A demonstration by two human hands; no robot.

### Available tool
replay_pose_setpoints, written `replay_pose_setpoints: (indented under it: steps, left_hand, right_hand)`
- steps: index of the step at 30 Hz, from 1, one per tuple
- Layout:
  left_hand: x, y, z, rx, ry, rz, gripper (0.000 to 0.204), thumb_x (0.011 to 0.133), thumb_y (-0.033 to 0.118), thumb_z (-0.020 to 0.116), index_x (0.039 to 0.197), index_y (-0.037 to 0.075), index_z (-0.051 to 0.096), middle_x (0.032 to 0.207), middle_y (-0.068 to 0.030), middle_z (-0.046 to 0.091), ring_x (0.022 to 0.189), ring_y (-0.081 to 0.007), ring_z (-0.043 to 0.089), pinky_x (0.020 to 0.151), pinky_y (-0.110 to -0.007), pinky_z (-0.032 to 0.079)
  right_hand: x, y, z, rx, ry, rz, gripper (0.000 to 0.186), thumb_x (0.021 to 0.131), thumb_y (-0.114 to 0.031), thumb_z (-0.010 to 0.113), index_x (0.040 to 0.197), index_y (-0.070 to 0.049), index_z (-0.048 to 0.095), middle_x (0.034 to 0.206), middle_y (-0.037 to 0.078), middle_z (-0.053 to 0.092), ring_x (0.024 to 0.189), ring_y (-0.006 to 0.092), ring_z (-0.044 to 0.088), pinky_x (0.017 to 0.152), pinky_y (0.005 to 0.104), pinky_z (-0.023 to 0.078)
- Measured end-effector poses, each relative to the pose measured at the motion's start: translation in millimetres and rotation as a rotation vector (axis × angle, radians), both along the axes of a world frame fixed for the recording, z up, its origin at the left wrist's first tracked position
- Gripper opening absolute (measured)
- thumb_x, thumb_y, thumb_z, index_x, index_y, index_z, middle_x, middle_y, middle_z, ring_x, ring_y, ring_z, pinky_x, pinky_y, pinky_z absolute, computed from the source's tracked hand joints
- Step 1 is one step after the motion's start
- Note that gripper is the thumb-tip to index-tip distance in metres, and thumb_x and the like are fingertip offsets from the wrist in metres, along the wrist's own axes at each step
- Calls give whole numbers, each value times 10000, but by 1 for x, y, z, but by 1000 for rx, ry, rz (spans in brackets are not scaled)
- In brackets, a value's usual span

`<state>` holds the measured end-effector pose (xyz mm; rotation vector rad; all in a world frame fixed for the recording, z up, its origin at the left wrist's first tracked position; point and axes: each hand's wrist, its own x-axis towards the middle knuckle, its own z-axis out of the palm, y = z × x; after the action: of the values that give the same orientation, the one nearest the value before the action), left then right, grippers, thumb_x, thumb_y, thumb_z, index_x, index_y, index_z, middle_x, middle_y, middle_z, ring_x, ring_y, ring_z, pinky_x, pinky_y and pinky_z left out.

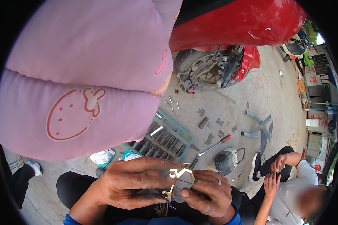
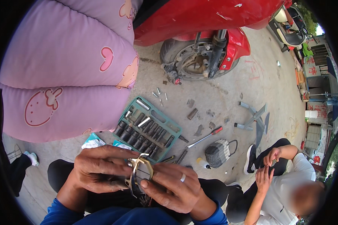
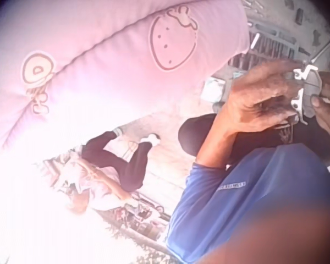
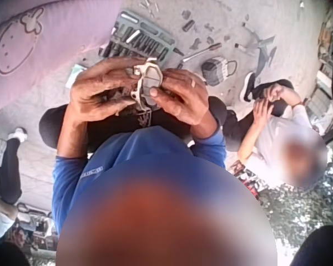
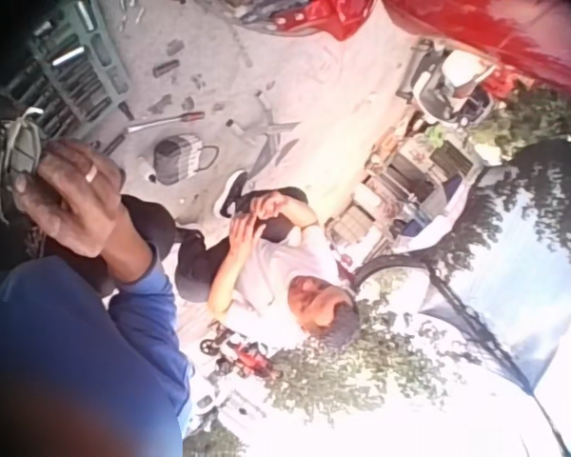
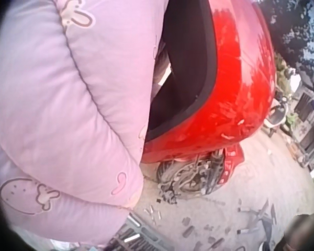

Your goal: The person removes old brake pads from a motorcycle caliper, opens a new brake pad package, and compares the new pads to the old ones. The person handles the brake pads and packaging while sitting on the ground next to a red motorcycle.

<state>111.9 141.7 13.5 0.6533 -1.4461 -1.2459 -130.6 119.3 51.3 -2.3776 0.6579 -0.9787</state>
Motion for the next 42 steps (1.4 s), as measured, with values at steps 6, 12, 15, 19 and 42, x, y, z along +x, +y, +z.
replay_pose_setpoints:
  steps: [6, 12, 15, 19, 42]
  left_hand:
    - [0, 6, 14, 114, -152, 62, 552, 730, 97, 894, 1207, -91, 691, 1203, -322, 657, 895, -281, 747, 786, -350, 596]
    - [6, 3, 14, 87, -199, -2, 642, 739, -2, 847, 1336, -59, 618, 1302, -233, 640, 797, -209, 708, 709, -304, 589]
    - [6, 1, 9, 120, -97, -16, 637, 732, 13, 859, 1322, -58, 631, 1305, -233, 646, 794, -199, 711, 717, -307, 593]
    - [3, 0, 2, 138, -14, -21, 621, 723, 33, 876, 1296, -54, 653, 1321, -253, 642, 774, -194, 724, 713, -314, 597]
    - [-2, 6, -11, 161, 2, -54, 713, 667, 125, 944, 1265, -113, 637, 1137, -328, 691, 1168, -493, 644, 955, -524, 556]
  right_hand:
    - [1, -3, 0, 21, -2, 20, 279, 756, -2, 858, 998, -2, 719, 934, 111, 629, 783, 303, 732, 688, 427, 650]
    - [2, -4, -3, 32, 1, 48, 289, 750, 3, 858, 1007, -12, 726, 944, 115, 645, 788, 307, 732, 697, 430, 649]
    - [1, -3, -5, 36, -24, 30, 291, 747, 0, 862, 1007, -13, 730, 944, 119, 651, 788, 307, 732, 700, 434, 647]
    - [0, -3, -8, 108, -96, -1, 290, 749, -11, 868, 1004, 4, 731, 934, 128, 667, 788, 305, 732, 709, 439, 635]
    - [0, -2, -6, 200, -156, -55, 240, 761, 20, 841, 988, -31, 780, 928, 112, 694, 787, 290, 735, 697, 429, 644]
